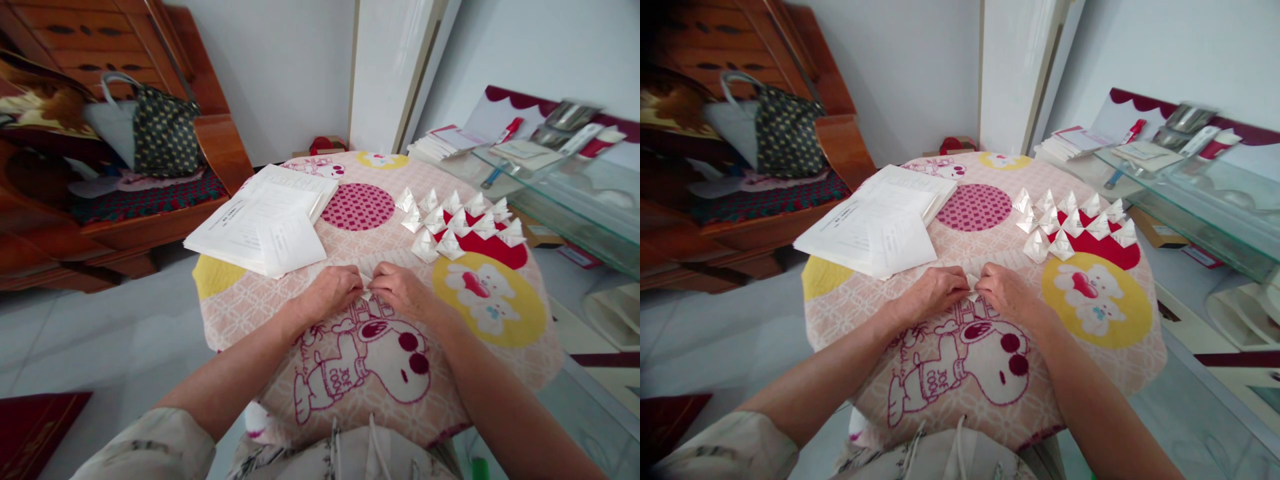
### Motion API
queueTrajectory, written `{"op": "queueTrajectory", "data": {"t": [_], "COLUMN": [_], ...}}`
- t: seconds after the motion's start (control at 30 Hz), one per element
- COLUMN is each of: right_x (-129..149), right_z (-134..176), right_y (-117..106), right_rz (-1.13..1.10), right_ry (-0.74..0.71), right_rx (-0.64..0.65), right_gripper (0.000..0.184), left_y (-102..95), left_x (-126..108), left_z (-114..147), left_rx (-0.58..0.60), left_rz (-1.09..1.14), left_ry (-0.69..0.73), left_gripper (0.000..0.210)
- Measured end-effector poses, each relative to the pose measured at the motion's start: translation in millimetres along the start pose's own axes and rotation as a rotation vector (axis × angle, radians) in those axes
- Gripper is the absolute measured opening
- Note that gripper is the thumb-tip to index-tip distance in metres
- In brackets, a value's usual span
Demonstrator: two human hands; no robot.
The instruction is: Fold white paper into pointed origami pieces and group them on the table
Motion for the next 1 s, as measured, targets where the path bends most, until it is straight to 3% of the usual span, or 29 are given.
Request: {"op": "queueTrajectory", "data": {"t": [0.2, 0.47, 0.63, 1.0], "right_x": [-3, -7, -10, -9], "right_z": [-5, -7, -4, -6], "right_y": [-5, -9, -11, -9], "right_rz": [-0.047, -0.030, -0.085, -0.052], "right_ry": [-0.025, 0.020, 0.046, 0.042], "right_rx": [-0.117, -0.107, -0.118, -0.075], "right_gripper": [0.025, 0.021, 0.014, 0.019], "left_y": [-6.2, -2.2, -1.1, -5.6], "left_x": [20, 33, 34, 17], "left_z": [-1, -3, -3, 0], "left_rx": [-0.068, -0.064, -0.071, -0.036], "left_rz": [0.152, 0.242, 0.287, 0.211], "left_ry": [-0.190, -0.313, -0.266, -0.138], "left_gripper": [0.016, 0.019, 0.015, 0.015]}}
Point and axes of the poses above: each hand's wrist, its own z-axis away from the middle knuckle, its own y-axis out of the palm, x = y × z, the point moved 7 cm from there along -z, towards the middle knuckle, and after that the axes turned 6 degrees about x, right-handed, at the moved point
